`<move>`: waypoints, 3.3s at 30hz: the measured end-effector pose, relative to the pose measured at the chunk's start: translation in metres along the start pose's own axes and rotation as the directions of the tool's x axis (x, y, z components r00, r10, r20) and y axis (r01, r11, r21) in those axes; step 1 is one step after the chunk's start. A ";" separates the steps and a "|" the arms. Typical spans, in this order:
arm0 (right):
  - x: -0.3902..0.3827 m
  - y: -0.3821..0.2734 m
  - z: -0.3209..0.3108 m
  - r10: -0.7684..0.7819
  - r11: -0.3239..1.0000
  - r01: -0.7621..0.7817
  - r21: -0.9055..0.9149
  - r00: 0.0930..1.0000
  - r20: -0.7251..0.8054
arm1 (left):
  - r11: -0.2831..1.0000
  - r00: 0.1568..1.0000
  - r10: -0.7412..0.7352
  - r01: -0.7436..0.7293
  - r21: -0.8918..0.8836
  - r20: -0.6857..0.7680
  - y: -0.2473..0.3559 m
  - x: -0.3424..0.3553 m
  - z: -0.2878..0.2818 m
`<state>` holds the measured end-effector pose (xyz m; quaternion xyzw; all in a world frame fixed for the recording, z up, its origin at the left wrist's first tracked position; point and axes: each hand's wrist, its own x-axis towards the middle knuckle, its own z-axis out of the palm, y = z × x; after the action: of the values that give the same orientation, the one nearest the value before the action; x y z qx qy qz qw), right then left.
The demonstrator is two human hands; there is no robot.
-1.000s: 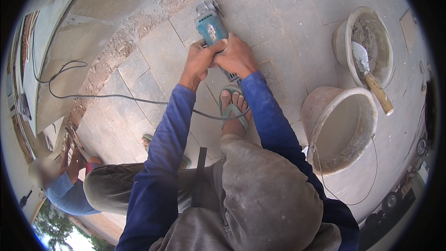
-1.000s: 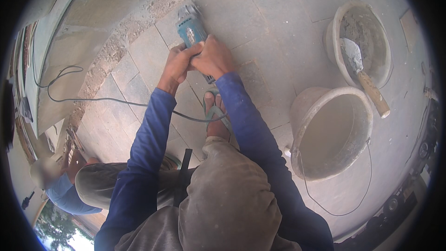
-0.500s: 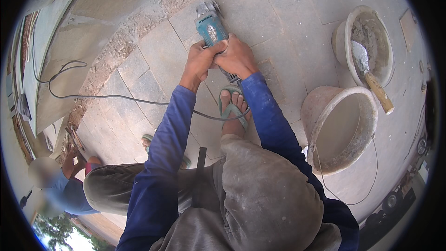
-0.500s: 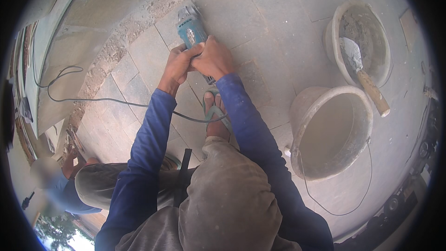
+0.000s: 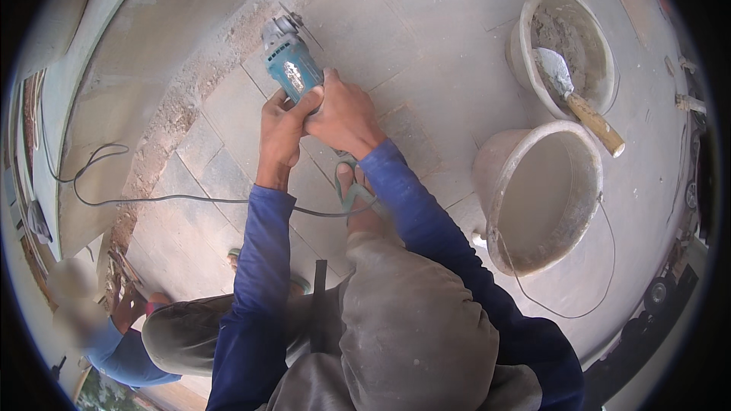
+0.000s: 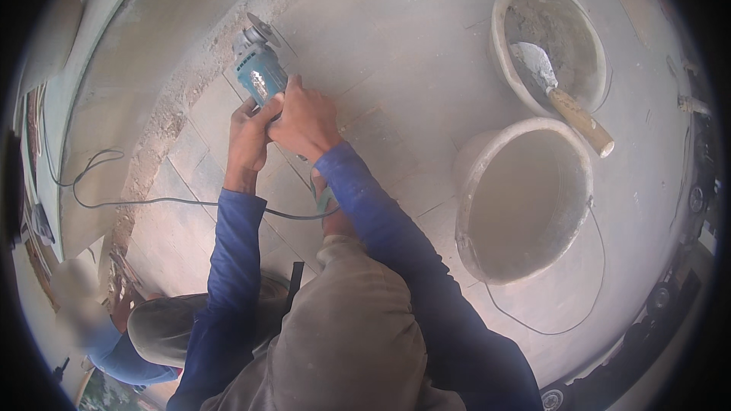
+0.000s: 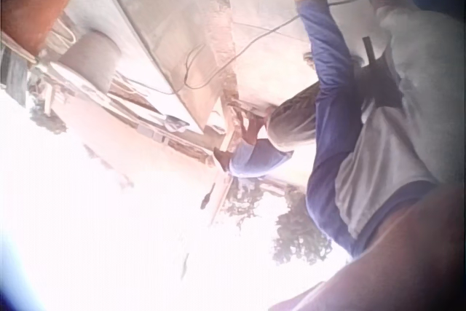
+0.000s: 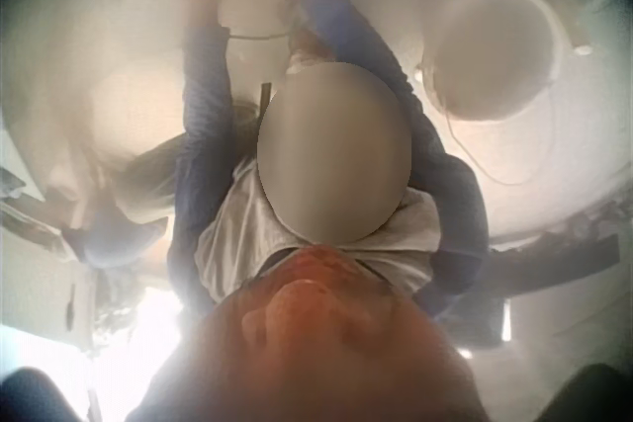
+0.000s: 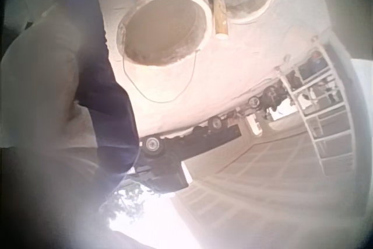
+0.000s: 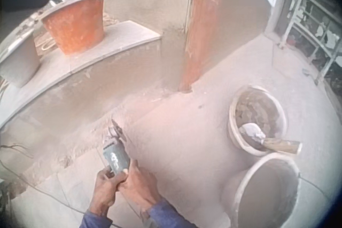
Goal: The person uses an angle grinder to smooth the edges of installed floor tiles. They first adjust the grinder's blade and then proceed to grind along the seams and edges of the tiles, creating a fine dust. Another worker is visible in the background performing related tasks.
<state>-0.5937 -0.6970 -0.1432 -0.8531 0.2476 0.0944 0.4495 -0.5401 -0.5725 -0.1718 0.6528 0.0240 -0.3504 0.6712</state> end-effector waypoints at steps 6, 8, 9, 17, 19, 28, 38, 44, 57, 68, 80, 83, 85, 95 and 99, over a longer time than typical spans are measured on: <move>0.006 -0.030 -0.014 -0.089 0.992 0.096 0.081 0.992 -0.087 | 0.987 0.995 0.080 -0.069 -0.147 0.064 0.023 -0.020 -0.018; 0.009 -0.035 -0.017 -0.085 0.981 0.097 0.166 0.993 -0.081 | 0.986 0.984 0.092 -0.069 -0.150 0.151 0.007 -0.030 -0.030; 0.012 -0.037 -0.015 -0.090 0.972 0.103 0.213 0.993 -0.070 | 0.991 0.976 0.101 -0.081 -0.106 0.195 -0.003 -0.036 -0.037; 0.014 -0.022 -0.010 -0.125 0.795 0.169 0.583 0.985 -0.115 | 0.990 0.972 0.073 -0.098 0.102 0.225 -0.016 -0.052 -0.021; 0.015 -0.024 -0.007 -0.124 0.716 0.145 0.683 0.989 -0.081 | 0.979 0.975 0.153 -0.172 0.111 0.162 -0.013 -0.059 -0.014; 0.016 -0.018 0.002 -0.104 0.580 0.086 0.810 0.994 -0.030 | 0.985 0.980 0.099 -0.073 -0.154 0.171 -0.005 -0.065 -0.029; 0.016 -0.028 0.013 -0.066 0.503 0.144 0.853 0.990 -0.128 | 0.946 0.963 0.258 -0.268 0.184 0.075 -0.011 -0.070 -0.017; 0.012 -0.037 0.002 0.214 0.547 0.118 0.829 0.938 -0.274 | 0.912 0.964 0.265 -0.262 0.316 0.034 -0.020 -0.078 -0.001; -0.040 -0.006 0.026 -0.303 0.242 0.146 0.959 0.951 -0.069 | 0.996 0.947 0.092 -0.086 -0.032 0.308 0.011 -0.100 -0.021; -0.077 -0.003 0.038 -0.004 0.352 0.084 0.932 0.996 -0.089 | 0.124 0.940 0.007 -0.339 0.932 0.341 0.013 0.017 -0.283; -0.132 -0.054 0.069 0.139 0.544 0.088 0.834 0.971 -0.193 | 0.072 0.965 0.137 -0.234 0.970 0.223 -0.044 0.067 -0.325; -0.139 -0.049 0.068 0.146 0.544 0.086 0.834 0.970 -0.196 | 0.056 0.958 0.137 -0.263 0.963 0.253 -0.042 0.073 -0.334; -0.139 -0.049 0.067 0.168 0.535 0.082 0.841 0.965 -0.201 | 0.057 0.951 0.148 -0.282 0.958 0.271 -0.037 0.077 -0.335; -0.145 -0.072 0.067 0.205 0.622 0.083 0.779 0.943 -0.264 | 0.064 0.910 0.176 -0.391 0.918 0.375 -0.041 0.061 -0.346; -0.148 -0.066 0.066 0.230 0.690 0.074 0.720 0.921 -0.315 | -0.007 0.845 0.265 -0.480 0.878 0.464 -0.051 0.029 -0.368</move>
<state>-0.6833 -0.5616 -0.0769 -0.5984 0.3838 -0.1580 0.6854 -0.3872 -0.2513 -0.2843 0.8763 -0.4420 -0.1357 0.1355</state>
